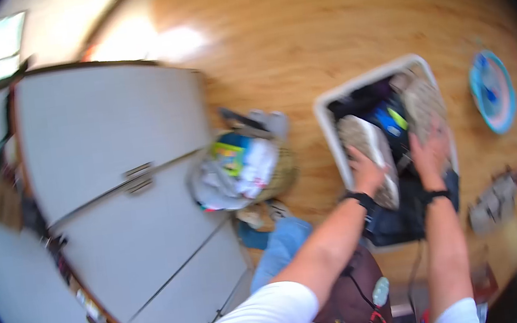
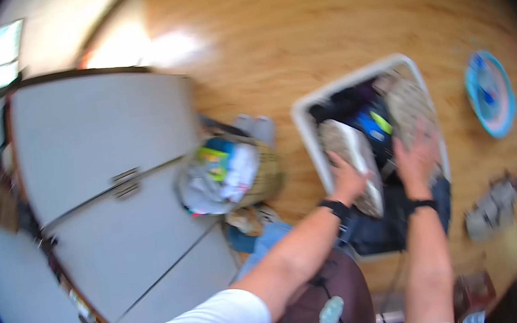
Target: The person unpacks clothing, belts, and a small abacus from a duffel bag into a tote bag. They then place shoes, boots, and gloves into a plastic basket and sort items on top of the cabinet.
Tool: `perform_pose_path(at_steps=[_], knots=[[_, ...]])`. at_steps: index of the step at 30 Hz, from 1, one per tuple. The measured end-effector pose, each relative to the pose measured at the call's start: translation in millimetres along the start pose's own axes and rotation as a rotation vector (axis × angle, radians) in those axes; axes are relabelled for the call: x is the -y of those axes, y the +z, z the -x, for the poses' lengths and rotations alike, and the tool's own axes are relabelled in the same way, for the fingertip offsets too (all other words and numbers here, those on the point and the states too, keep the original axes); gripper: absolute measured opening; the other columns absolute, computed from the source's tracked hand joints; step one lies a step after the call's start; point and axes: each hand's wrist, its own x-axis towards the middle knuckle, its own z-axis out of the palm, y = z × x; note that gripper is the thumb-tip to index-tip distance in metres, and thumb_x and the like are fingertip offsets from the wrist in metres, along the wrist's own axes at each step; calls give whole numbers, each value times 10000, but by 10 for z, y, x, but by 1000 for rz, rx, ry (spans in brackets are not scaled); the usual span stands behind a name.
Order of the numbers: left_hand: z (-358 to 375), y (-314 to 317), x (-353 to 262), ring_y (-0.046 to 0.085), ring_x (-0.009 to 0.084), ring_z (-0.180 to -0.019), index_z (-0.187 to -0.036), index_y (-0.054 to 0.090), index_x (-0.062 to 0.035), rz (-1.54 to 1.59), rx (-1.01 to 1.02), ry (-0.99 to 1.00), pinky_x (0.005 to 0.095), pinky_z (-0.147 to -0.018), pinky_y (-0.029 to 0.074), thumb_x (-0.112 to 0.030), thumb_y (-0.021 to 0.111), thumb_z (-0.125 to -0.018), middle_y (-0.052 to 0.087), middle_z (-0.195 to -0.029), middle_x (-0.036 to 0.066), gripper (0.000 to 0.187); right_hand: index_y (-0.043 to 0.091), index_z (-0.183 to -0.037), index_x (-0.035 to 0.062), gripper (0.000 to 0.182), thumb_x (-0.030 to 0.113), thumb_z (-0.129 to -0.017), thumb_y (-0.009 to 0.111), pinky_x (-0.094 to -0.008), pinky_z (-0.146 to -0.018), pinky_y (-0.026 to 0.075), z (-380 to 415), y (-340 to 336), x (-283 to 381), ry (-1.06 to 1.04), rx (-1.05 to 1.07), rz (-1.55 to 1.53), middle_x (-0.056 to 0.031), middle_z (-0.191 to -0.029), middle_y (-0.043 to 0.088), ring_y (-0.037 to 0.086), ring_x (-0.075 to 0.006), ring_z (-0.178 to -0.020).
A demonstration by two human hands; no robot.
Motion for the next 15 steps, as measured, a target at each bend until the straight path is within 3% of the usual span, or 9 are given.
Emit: perform_pose_path(at_steps=[2,4,5,8,9,12,13,14,15], knots=[[-3,-160,154,190,469,-1324,-1376,-201,33,29,37,128,400,-1100,212,-380,790,-644,161,-1394,385,1299,331,-1377,77,696,272,-781,633,-446,-1043,285,-89,-20,-143,-91,47,-126,-194,-1362,392,354,-389,-1242],[-2,-344,307,181,424,-1345,-1394,-155,36,124,172,212,390,-1099,210,-541,715,-675,124,-1425,358,1267,295,-1380,33,744,185,-745,652,-454,-1029,305,-128,-3,-292,-154,53,-181,-259,-1325,377,373,-413,-1211],[162,-568,271,213,415,-1337,-1409,-116,28,164,246,136,380,-1091,223,-535,703,-697,148,-1427,346,1223,286,-1383,38,751,155,-738,653,-448,-1025,309,-124,-37,-320,-157,77,-240,-260,-1327,372,373,-424,-1204],[339,-1079,698,426,292,-1226,-1440,33,-1,472,289,646,335,-1026,327,-352,634,-833,397,-1336,265,924,299,-1372,36,714,169,-754,632,-465,-990,336,164,-333,-178,-21,231,-3,-278,-1284,402,383,-428,-1189],[769,-1615,610,437,298,-1222,-1433,91,16,303,223,540,344,-1016,338,-345,624,-837,400,-1342,265,877,313,-1364,37,682,164,-764,611,-473,-979,339,340,-296,-136,-49,69,35,-281,-1247,427,401,-429,-1167],[1029,-2436,1225,558,338,-1067,-1399,216,49,206,101,445,366,-911,435,-362,634,-815,511,-1223,283,828,336,-1350,1,672,121,-740,593,-460,-936,381,830,-704,388,60,309,-30,-282,-1187,457,461,-424,-1094],[949,-2625,1576,580,327,-1011,-1367,307,36,244,40,424,374,-872,454,-344,639,-805,538,-1187,272,755,371,-1328,-21,681,110,-704,610,-438,-929,390,976,-655,457,12,416,-176,-290,-1161,472,487,-420,-1070],[1315,-3149,1588,592,308,-970,-1301,421,17,60,-66,456,368,-855,457,-333,640,-796,587,-1122,242,652,489,-1218,-45,588,69,-660,639,-446,-860,447,1177,-581,578,-79,377,-322,-259,-1064,567,553,-402,-983],[1762,-3620,1542,603,302,-949,-1227,502,7,104,-92,273,367,-838,463,-339,648,-784,622,-1057,216,580,498,-1211,-46,585,78,-657,638,-417,-873,458,1335,-486,693,-167,445,-393,-236,-1064,588,570,-351,-1013]])
